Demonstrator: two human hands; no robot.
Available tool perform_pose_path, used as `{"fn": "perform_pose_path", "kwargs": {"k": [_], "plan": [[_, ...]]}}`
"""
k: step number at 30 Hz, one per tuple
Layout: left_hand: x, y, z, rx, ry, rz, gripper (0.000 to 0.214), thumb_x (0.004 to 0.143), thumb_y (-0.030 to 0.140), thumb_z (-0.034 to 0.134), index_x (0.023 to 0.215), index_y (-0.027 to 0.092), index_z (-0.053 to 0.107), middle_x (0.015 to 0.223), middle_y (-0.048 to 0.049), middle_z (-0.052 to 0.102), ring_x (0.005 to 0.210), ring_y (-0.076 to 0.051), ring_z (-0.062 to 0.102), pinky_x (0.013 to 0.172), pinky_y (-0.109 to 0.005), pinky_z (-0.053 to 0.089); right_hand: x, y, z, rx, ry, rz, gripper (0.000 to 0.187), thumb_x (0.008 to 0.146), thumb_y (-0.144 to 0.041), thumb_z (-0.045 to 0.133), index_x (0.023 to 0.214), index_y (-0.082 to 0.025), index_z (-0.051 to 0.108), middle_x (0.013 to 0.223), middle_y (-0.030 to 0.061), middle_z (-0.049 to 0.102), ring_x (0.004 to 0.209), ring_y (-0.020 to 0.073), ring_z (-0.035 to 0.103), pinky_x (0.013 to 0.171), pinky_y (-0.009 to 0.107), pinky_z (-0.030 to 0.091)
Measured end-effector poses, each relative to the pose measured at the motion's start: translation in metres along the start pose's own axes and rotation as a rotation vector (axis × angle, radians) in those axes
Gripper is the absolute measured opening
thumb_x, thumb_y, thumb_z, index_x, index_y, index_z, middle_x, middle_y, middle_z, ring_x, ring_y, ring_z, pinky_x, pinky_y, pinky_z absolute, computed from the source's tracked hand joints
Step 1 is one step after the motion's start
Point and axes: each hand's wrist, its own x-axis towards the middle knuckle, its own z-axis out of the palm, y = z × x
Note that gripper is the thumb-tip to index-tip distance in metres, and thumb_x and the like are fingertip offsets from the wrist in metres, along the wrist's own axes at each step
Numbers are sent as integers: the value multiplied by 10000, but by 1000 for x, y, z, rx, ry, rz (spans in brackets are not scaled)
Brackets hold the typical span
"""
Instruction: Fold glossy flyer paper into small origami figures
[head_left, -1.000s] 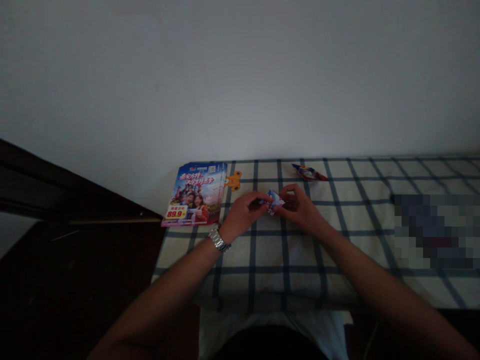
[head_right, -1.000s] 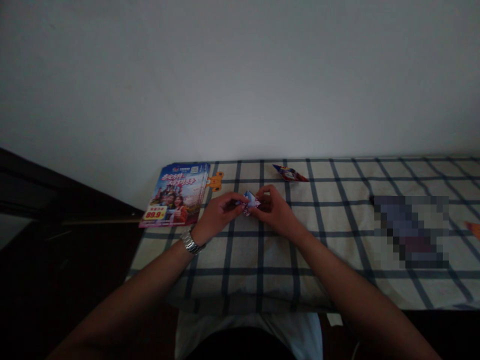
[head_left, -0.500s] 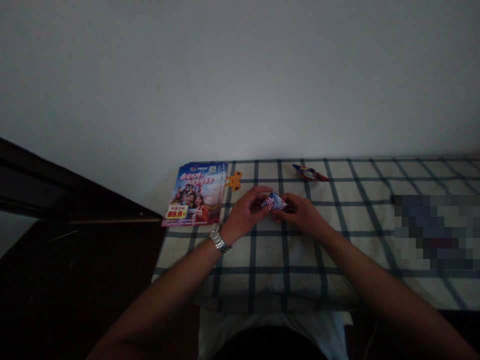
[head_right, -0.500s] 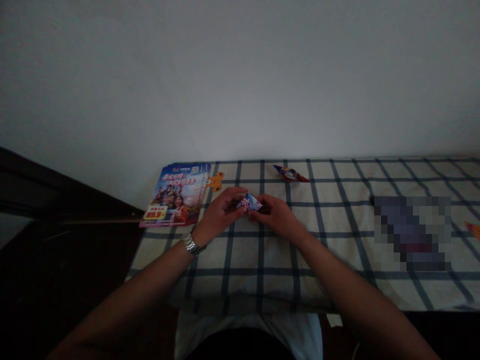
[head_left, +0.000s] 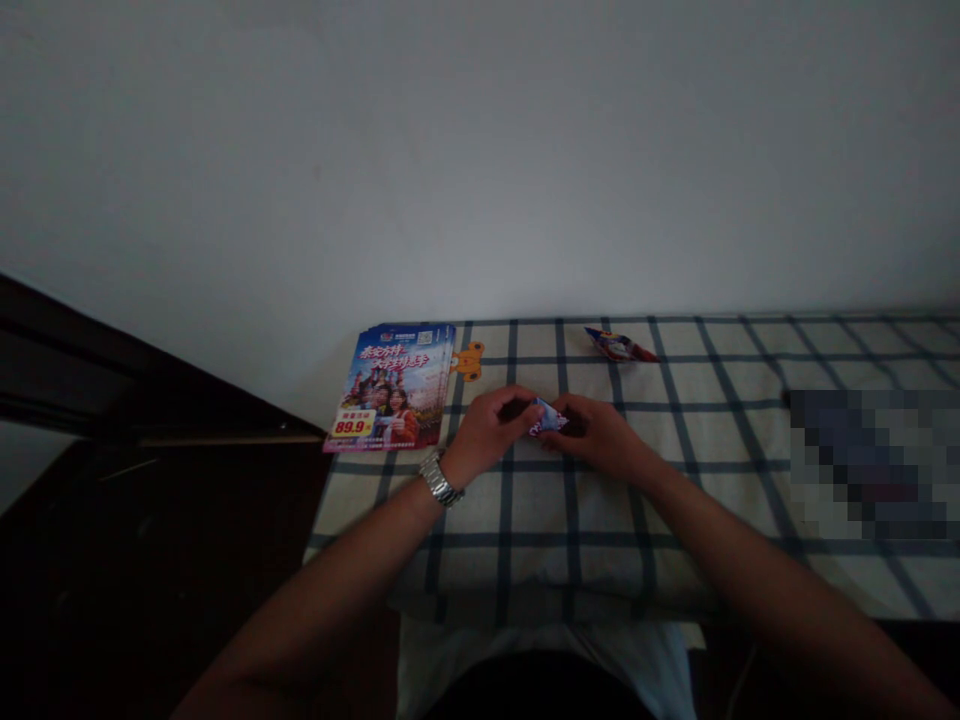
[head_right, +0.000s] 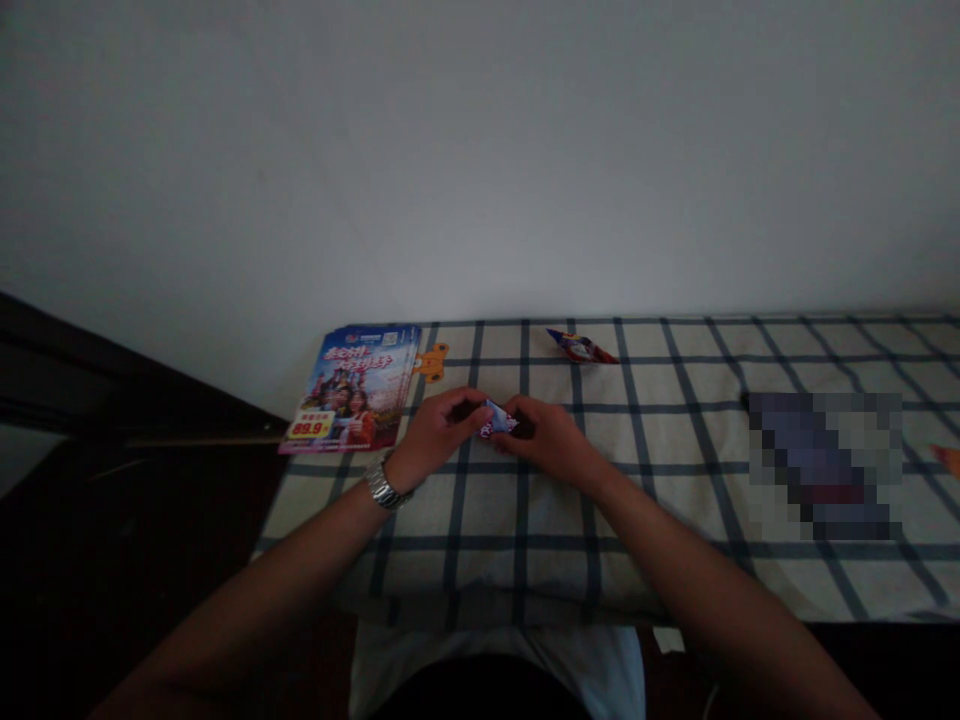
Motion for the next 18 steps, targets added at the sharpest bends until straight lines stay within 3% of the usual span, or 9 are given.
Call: {"fn": "perform_pose_path", "kwargs": {"k": [18], "plan": [[2, 4, -4, -17, -39, 10, 251, 949, 412, 664, 920, 168, 713, 816, -19, 722, 745, -142, 666, 683, -237, 498, -2, -8, -1, -72, 26, -49, 314, 871, -502, 734, 991, -216, 686, 847, 16, 739, 703, 168, 653, 617, 274, 493]]}}
